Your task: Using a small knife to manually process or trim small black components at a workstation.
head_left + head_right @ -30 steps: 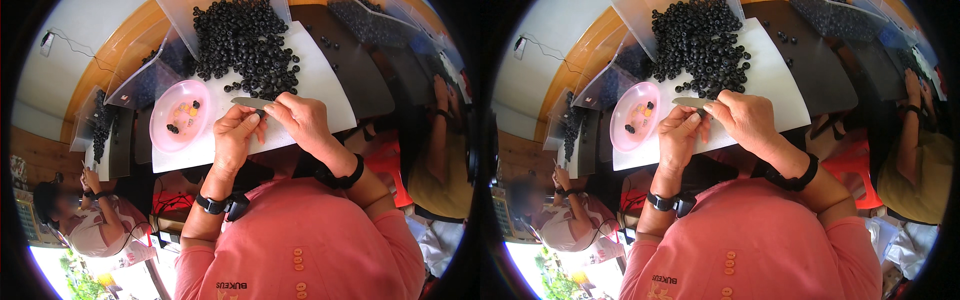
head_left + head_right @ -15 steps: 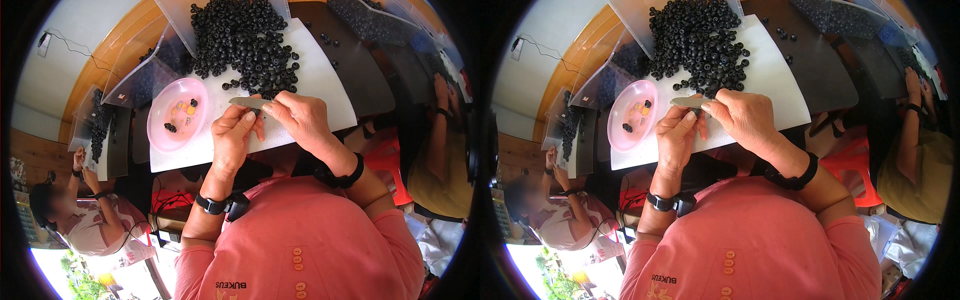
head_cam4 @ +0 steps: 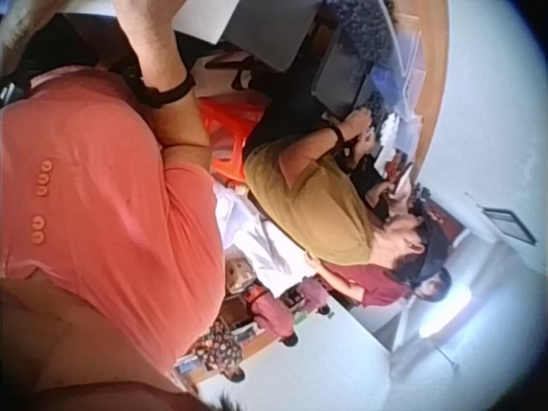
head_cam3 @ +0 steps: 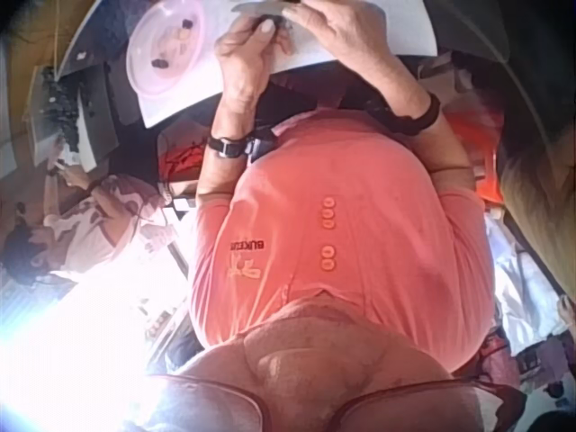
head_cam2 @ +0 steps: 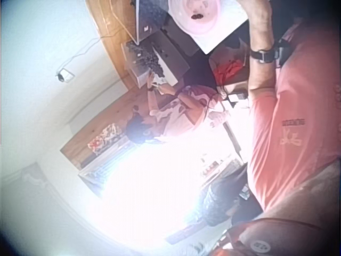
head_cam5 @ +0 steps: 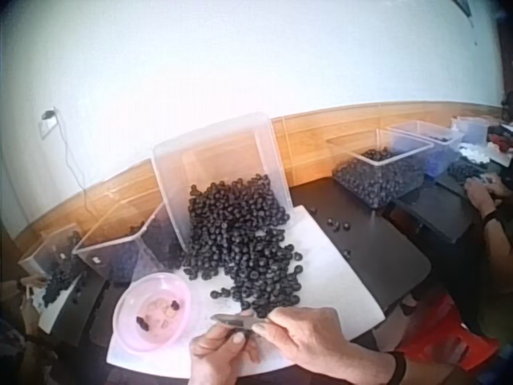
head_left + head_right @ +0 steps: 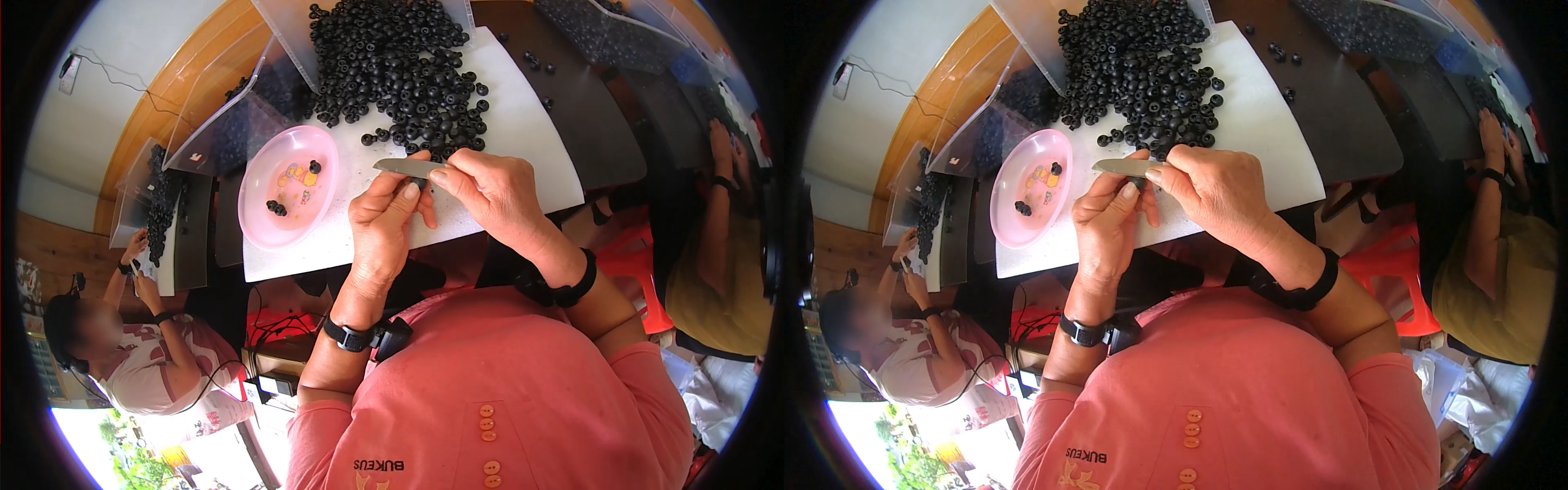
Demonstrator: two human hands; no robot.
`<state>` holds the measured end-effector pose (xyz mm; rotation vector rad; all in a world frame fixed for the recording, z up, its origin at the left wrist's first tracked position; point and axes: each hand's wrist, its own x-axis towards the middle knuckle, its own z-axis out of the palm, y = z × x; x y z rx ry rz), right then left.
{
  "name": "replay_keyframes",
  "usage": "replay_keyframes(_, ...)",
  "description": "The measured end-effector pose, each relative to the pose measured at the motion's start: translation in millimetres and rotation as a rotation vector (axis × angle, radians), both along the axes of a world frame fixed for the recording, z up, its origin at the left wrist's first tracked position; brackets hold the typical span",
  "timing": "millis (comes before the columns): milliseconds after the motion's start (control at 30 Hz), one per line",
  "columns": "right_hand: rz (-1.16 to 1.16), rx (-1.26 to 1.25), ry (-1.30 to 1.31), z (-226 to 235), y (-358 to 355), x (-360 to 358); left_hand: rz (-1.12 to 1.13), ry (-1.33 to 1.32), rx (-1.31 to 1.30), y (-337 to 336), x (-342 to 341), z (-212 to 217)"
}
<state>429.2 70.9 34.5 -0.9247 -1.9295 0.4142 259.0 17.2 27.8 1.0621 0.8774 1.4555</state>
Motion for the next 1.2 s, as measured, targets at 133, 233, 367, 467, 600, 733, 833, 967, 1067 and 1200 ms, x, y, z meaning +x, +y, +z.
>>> replay_keyframes(133, 0.015, -0.007, -0.010, 1, 0, 2, -0.002, 0.017, 0.003, 0, -1, -1)
replay_keyframes(233, 0.022, 0.006, 0.001, 1, -1, 1, 0.008, -0.023, 0.001, -1, 0, 0)
replay_keyframes(367, 0.021, 0.013, 0.006, 1, -1, 2, -0.006, -0.054, -0.012, 0, 1, 1)
replay_keyframes(467, 0.021, -0.026, 0.015, 1, -1, 2, -0.011, -0.059, -0.005, 0, 1, 2)
replay_keyframes(600, 0.033, -0.048, 0.030, 1, 0, 2, -0.012, -0.030, 0.008, 1, 0, 2)
replay_keyframes(733, 0.031, -0.069, 0.050, 1, -1, 3, -0.019, -0.012, 0.020, 0, 1, 3)
replay_keyframes(833, 0.038, -0.076, 0.064, 1, -2, 4, -0.003, -0.017, 0.015, -2, 5, 4)
replay_keyframes(967, 0.027, -0.046, 0.056, -1, -5, 4, 0.020, 0.004, 0.007, -4, 6, 2)
replay_keyframes(1067, 0.038, -0.075, 0.059, -3, -5, 2, 0.037, 0.064, 0.032, -3, 1, -4)
replay_keyframes(1200, 0.052, 0.011, 0.121, -13, 3, -1, 0.109, 0.150, 0.003, 1, -3, -9)
